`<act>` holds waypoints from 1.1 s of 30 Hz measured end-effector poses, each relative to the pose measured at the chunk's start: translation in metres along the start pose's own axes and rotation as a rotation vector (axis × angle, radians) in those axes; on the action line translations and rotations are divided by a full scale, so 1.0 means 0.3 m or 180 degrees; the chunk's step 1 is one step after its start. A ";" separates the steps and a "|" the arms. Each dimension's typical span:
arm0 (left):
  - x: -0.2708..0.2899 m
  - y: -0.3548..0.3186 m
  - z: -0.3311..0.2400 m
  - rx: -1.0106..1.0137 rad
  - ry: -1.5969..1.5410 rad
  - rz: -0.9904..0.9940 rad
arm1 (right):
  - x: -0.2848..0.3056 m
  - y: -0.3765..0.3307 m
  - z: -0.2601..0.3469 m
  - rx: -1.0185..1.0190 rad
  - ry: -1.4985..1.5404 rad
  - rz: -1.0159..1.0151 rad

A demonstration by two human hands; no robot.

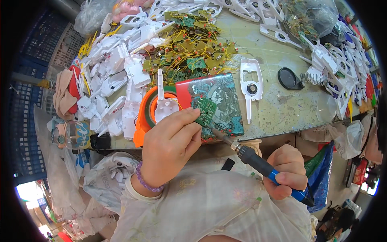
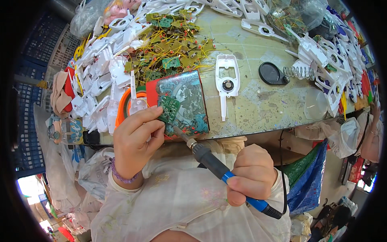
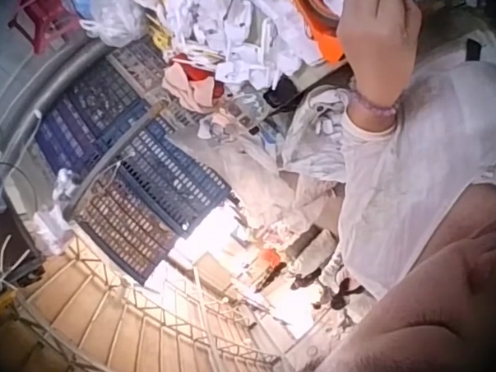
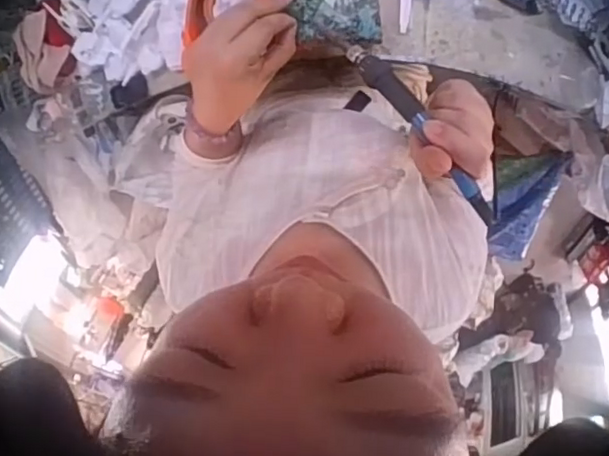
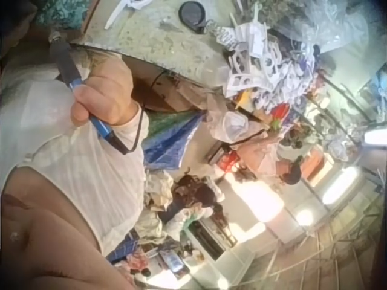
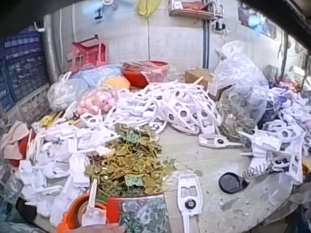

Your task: Soldering electronic components onto circuit boards and assembling plastic housings at a factory workbench.

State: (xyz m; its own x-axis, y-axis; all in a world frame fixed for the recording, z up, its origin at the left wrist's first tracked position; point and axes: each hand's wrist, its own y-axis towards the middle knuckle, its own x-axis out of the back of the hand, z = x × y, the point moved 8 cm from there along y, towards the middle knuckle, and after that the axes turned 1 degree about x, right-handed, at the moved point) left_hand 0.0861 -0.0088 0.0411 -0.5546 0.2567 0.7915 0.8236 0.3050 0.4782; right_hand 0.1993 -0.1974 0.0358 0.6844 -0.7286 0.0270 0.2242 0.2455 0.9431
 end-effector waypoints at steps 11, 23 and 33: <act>0.002 0.001 -0.003 0.0002 -0.0026 0.0006 | -0.011 -0.003 0.000 -0.0015 0.0064 0.0276; 0.000 -0.004 -0.011 -0.0024 0.0002 -0.0024 | 0.025 -0.048 -0.031 -0.0221 0.0007 -0.0476; -0.002 -0.002 -0.010 -0.0041 0.0037 -0.0103 | 0.033 -0.085 -0.046 -0.0329 -0.0026 -0.0759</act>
State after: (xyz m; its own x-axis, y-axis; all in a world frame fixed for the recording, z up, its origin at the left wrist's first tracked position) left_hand 0.0862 -0.0119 0.0415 -0.5797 0.2360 0.7799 0.8067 0.3011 0.5085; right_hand 0.2100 -0.2021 0.0073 0.5982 -0.7787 -0.1891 0.4485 0.1298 0.8843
